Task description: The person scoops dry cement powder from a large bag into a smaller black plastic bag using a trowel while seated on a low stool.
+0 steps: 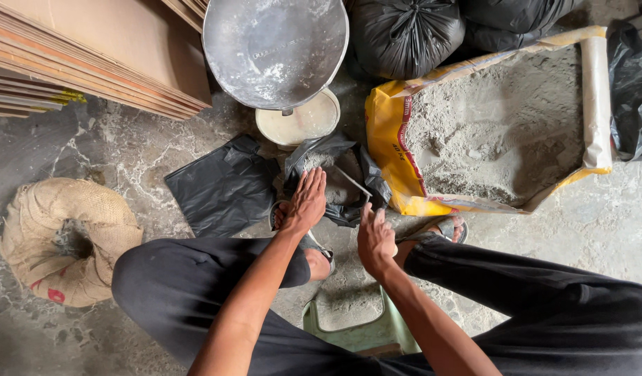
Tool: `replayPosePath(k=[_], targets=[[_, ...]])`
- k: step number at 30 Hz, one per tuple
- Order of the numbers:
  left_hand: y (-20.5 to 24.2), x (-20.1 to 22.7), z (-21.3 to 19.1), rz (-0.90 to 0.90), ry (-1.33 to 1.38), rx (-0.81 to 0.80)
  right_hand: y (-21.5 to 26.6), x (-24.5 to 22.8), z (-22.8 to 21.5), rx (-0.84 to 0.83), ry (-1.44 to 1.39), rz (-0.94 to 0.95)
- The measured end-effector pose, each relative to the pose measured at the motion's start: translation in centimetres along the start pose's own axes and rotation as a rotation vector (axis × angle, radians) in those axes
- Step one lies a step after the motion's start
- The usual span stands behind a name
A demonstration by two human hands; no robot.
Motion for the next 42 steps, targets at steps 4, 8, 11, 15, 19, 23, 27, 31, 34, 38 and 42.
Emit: replayPosePath(k=[4, 8, 11, 15, 19, 23, 27, 31, 34, 38, 42], targets=[[0.3, -0.3, 0.8, 0.009, 0.021, 0.002, 0.6, 0.3, 2.4, 0.018, -0.021, 0.007], [0.7, -0.3, 1.0, 0.019, 0.000, -0.008, 1.6, 0.9, 3.7, 0.086, 0.052, 0.008], [0.7, -0.4, 1.7, 0.028, -0.021, -0.015, 1.6, 1.3, 4.4, 0.107, 0.064, -0.001], [0.9, -0.2, 1.3, 0.006, -0.048, -0.060, 1.3, 0.9, 5.0, 0.096, -0.018, -0.014], [0.8, 0.5, -0.9, -0.009, -0.064, -0.091, -0.7, -1.0, 5.6, 0.139, -0.084, -0.006], [1.3, 0.6, -1.7, -0.017, -0.138, -0.137, -1.3, -3.1, 6.1, 0.172, -0.085, 0.002], [1.5, 0.4, -1.3, -0.032, -0.127, -0.152, 0.5, -3.0, 5.4, 0.085, -0.035, -0.038], [1.2, 0.3, -1.1, -0.027, -0.098, -0.155, 1.4, -1.8, 5.3, 0.025, -0.035, -0.087], [0.7, 0.6, -1.8, -0.024, -0.132, -0.167, 2.7, -0.4, 3.4, 0.009, -0.150, -0.063], [-1.2, 1.8, -3.7, 0.021, -0.046, -0.114, 4.0, 2.7, 2.3, -0.014, -0.711, -0.060], [-4.4, 2.6, -5.4, 0.104, -0.026, -0.013, 7.9, 6.6, -0.6, -0.043, -1.042, -0.106]])
Point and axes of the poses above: each hand's wrist, its own y-axis away from the middle knuckle, its own z-axis out of the palm, x = y × z, the point moved 3 cm from there along -y, towards the middle knuckle, and after that the axes turned 2 degrees about -z, right-handed, at the moved point
